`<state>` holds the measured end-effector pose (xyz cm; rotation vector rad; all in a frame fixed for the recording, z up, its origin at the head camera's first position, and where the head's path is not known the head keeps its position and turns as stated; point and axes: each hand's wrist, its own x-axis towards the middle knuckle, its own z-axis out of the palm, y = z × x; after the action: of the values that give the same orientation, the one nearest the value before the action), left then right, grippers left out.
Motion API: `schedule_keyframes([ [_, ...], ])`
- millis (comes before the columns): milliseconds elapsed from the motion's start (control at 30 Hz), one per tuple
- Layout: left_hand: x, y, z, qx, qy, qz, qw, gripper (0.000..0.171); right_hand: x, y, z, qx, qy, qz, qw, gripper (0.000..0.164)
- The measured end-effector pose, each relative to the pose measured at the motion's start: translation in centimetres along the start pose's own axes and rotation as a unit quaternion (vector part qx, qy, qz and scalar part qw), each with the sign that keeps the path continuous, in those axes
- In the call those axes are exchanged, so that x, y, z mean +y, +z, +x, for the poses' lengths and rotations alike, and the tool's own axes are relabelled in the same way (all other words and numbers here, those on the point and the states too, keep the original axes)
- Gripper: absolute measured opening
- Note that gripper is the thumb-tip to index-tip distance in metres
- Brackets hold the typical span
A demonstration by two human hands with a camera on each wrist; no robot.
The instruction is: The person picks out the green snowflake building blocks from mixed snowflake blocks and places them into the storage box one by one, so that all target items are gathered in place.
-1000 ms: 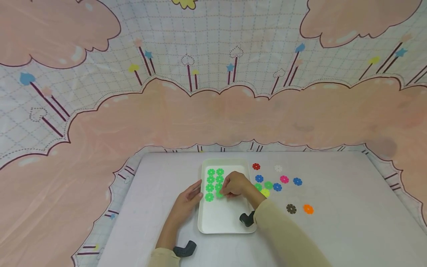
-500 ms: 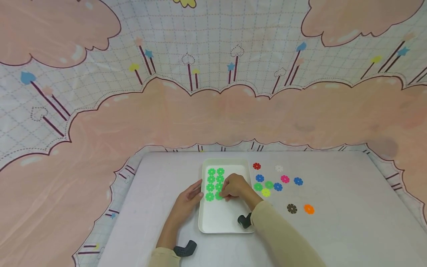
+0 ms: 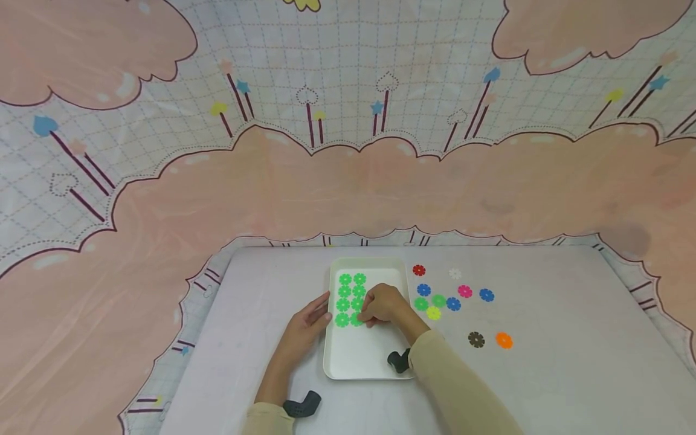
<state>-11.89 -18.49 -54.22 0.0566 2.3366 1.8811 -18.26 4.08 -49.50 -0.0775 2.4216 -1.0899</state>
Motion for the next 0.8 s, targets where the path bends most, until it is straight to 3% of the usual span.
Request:
schedule_keyframes([
  [267,0.08,-0.01,0.03,0.001,-0.012,-0.009,0.9999,0.055,-0.01,-0.05,-0.18,0.006,-0.006,0.008,1.000,0.020],
  [800,0.05,0.02,-0.02,0.000,-0.005,0.000,1.0000,0.055,-0.20,0.07,-0.16,0.007,0.003,0.010,1.000,0.021],
])
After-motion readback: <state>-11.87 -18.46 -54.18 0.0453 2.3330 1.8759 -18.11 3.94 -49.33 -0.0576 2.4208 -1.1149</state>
